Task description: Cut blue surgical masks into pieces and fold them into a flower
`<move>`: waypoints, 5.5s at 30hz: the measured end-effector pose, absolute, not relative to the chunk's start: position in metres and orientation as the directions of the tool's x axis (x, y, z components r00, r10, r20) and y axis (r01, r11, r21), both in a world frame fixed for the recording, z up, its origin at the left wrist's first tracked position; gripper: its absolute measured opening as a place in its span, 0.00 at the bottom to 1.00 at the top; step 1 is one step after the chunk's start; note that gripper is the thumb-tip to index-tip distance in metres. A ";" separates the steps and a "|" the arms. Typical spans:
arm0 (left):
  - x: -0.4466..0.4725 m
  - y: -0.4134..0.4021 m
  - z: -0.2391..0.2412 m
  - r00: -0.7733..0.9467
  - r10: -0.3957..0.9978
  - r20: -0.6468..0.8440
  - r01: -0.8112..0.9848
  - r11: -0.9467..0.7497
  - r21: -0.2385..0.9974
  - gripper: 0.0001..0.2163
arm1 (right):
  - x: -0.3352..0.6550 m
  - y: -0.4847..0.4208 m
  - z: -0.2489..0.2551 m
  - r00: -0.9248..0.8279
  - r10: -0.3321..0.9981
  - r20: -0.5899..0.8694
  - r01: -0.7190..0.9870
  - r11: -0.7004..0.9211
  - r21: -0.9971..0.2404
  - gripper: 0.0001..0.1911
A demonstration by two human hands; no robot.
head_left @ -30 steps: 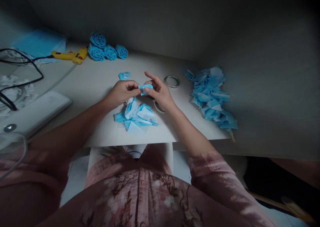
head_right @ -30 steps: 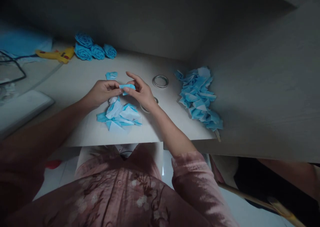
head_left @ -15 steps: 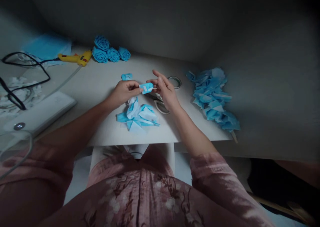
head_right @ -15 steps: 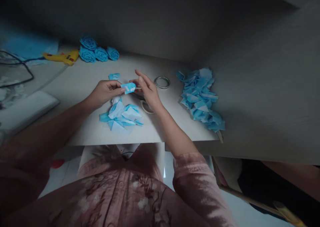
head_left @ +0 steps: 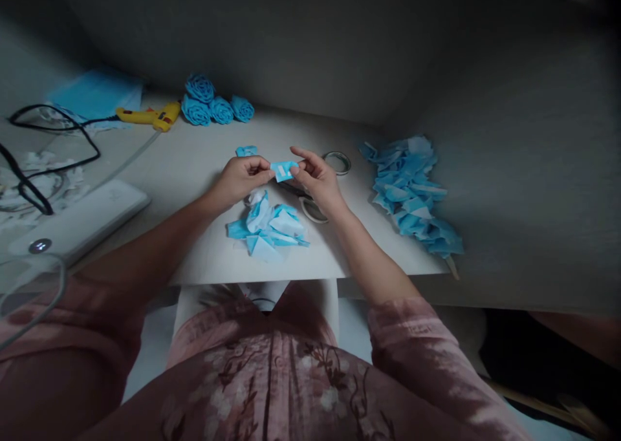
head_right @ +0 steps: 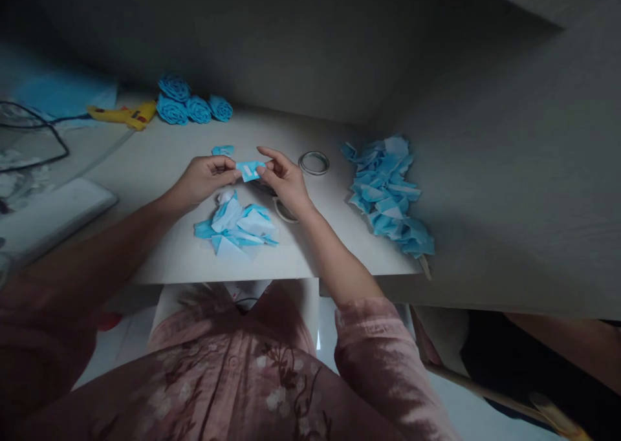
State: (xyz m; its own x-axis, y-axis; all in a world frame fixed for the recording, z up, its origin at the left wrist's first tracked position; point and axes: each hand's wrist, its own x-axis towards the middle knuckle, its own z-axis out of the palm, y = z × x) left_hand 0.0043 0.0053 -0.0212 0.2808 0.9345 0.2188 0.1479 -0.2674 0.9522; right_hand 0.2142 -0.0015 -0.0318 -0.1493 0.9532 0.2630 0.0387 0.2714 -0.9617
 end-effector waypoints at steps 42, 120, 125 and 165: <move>-0.014 0.026 -0.011 0.046 0.979 0.198 -0.132 -0.191 0.973 0.04 | 0.196 0.042 -0.011 -0.202 0.938 0.282 0.049 0.297 -0.954 0.29; -0.035 0.055 -0.041 -0.240 0.961 0.138 -0.084 -0.162 0.983 0.07 | 0.225 0.072 -0.055 -0.041 0.915 0.402 0.417 0.381 -0.825 0.27; -0.032 0.051 -0.035 -0.254 0.958 0.130 -0.101 -0.160 0.982 0.08 | 0.226 0.074 -0.056 -0.069 0.902 0.426 0.431 0.412 -0.803 0.30; -0.035 0.061 -0.051 -0.140 0.940 0.311 0.203 -0.280 0.938 0.09 | 0.261 0.018 -0.002 -0.335 0.906 0.258 0.886 0.396 -0.240 0.19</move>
State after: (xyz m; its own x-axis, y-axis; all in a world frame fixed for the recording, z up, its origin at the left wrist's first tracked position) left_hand -0.0347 0.0608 -0.0506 -0.1401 0.9400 0.3109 0.2034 -0.2800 0.9382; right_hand 0.2606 0.0183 -0.0024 -0.3350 0.9062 0.2579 0.8862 0.3960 -0.2403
